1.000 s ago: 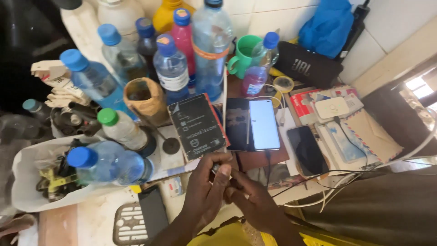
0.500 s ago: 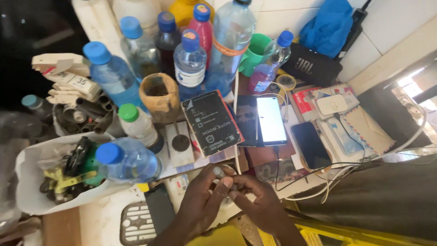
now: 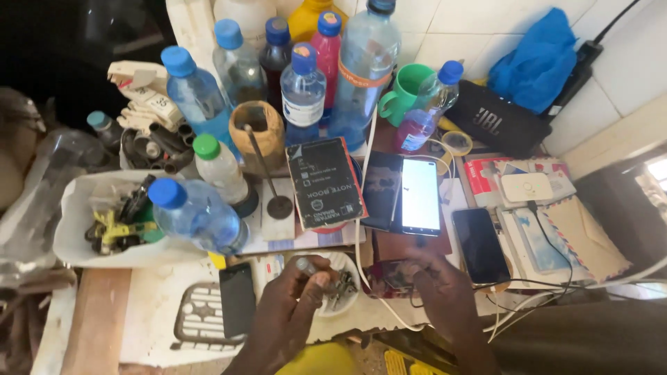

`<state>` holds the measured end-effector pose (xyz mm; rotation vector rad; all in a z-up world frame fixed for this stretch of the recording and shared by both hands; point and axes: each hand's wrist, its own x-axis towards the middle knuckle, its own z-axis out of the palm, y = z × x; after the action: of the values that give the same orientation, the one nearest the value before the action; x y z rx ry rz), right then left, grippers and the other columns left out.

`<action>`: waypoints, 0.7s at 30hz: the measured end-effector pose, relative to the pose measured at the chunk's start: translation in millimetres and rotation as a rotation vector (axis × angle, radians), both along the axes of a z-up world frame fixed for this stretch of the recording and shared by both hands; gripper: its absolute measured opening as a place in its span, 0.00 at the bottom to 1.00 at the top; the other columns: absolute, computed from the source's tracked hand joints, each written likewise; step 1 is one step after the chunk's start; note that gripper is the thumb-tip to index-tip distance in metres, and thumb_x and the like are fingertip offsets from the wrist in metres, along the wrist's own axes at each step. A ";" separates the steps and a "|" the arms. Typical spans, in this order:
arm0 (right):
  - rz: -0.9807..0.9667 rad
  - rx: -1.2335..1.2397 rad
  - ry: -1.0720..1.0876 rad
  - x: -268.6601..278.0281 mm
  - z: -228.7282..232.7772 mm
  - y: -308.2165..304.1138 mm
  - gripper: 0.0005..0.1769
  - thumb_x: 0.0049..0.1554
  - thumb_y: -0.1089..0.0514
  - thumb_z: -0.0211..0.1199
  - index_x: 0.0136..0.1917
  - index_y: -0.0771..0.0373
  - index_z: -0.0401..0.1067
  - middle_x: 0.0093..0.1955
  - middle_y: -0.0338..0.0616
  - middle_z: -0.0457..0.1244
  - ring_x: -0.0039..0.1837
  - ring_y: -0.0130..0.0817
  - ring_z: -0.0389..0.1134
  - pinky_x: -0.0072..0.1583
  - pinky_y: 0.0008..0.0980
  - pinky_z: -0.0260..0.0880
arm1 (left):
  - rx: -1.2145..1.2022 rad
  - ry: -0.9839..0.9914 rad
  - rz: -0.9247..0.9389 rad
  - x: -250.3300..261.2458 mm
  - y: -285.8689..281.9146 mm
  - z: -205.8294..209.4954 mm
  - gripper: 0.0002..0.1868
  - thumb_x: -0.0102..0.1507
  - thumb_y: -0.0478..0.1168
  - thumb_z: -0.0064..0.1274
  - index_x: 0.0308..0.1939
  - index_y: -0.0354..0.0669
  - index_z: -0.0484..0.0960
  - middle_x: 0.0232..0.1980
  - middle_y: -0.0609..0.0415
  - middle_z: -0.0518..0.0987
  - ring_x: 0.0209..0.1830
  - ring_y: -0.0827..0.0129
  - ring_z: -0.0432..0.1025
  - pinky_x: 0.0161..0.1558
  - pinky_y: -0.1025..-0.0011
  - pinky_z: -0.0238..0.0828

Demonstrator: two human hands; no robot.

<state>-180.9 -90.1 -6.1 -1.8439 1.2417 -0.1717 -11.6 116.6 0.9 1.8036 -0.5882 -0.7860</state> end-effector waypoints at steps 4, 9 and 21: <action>-0.108 -0.016 0.021 -2.1 17.2 -13.4 0.28 0.58 0.43 0.57 0.69 0.47 0.79 0.63 0.41 0.74 0.62 0.35 0.75 0.60 0.40 0.78 | 0.015 0.115 0.111 -18.5 -3.7 0.4 0.20 0.65 0.56 0.53 0.54 0.55 0.85 0.52 0.65 0.95 0.47 0.74 0.87 0.48 0.70 0.82; 0.046 -0.265 -0.028 -8.4 0.6 -38.7 0.34 0.61 0.46 0.46 0.80 0.49 0.63 0.73 0.43 0.68 0.72 0.47 0.70 0.67 0.60 0.74 | 0.017 0.096 0.098 -30.9 -8.5 2.4 0.19 0.65 0.55 0.51 0.56 0.56 0.83 0.53 0.62 0.96 0.50 0.72 0.89 0.47 0.68 0.89; -0.042 -0.236 -0.086 -2.6 -1.1 -30.1 0.38 0.60 0.56 0.51 0.84 0.47 0.59 0.63 0.31 0.73 0.44 0.34 0.72 0.46 0.41 0.71 | 0.041 0.102 0.019 -13.9 -1.8 5.5 0.18 0.66 0.56 0.51 0.53 0.54 0.85 0.48 0.64 0.95 0.41 0.74 0.85 0.44 0.70 0.85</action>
<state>-183.5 -120.2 -7.2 -1.9890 1.2440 -0.4325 -25.5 114.8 6.4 1.7925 -0.4903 -0.8774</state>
